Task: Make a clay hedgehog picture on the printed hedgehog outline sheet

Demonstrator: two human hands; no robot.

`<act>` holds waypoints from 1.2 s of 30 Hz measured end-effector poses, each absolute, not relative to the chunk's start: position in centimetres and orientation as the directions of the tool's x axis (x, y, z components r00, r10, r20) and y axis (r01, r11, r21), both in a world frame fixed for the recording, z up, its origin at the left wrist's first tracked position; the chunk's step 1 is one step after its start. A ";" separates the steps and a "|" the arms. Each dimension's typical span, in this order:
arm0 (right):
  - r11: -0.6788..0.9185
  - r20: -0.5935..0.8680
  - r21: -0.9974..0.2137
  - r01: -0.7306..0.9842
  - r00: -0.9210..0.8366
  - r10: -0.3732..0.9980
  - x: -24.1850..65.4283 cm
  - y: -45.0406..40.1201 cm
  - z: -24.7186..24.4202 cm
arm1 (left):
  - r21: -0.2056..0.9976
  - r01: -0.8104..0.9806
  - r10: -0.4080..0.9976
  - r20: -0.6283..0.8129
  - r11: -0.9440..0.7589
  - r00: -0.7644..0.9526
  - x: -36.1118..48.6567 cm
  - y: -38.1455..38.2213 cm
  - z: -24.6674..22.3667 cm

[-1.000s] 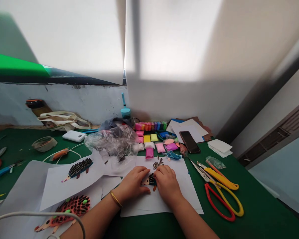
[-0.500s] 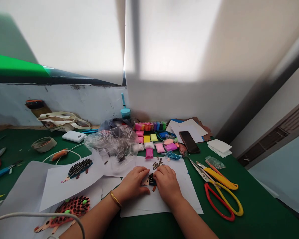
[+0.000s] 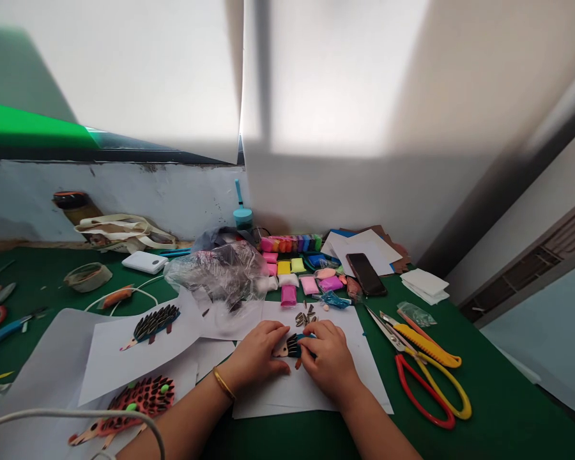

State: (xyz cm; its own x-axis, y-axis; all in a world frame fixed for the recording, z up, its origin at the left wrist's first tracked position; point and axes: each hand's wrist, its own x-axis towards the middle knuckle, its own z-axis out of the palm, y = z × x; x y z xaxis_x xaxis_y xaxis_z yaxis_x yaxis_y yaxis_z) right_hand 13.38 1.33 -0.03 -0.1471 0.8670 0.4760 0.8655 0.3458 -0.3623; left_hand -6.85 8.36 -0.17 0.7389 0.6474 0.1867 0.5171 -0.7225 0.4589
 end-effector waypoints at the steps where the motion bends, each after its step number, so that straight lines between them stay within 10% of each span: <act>1: 0.349 0.476 -0.366 0.863 -0.148 0.867 13.4 1.4 0.0 | 0.460 0.516 0.647 0.188 -0.723 0.739 -6.9 8.3 -0.2; 23: -0.161 0.169 -0.273 0.949 0.212 0.963 17.7 4.3 -0.2 | 0.461 0.532 0.649 0.137 -0.710 0.748 -6.9 8.3 0.4; 36: -0.067 0.110 -0.202 0.977 0.091 0.990 18.0 5.7 0.5 | 0.468 0.524 0.644 0.138 -0.712 0.752 -6.9 8.4 0.3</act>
State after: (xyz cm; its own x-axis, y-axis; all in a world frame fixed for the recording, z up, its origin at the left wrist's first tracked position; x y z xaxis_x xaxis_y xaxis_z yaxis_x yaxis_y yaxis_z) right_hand 18.02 5.74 0.47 0.0910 0.9898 0.1096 0.9770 -0.0674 -0.2022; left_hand -6.92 8.44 0.28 0.7523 0.6443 0.1375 0.5242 -0.7118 0.4675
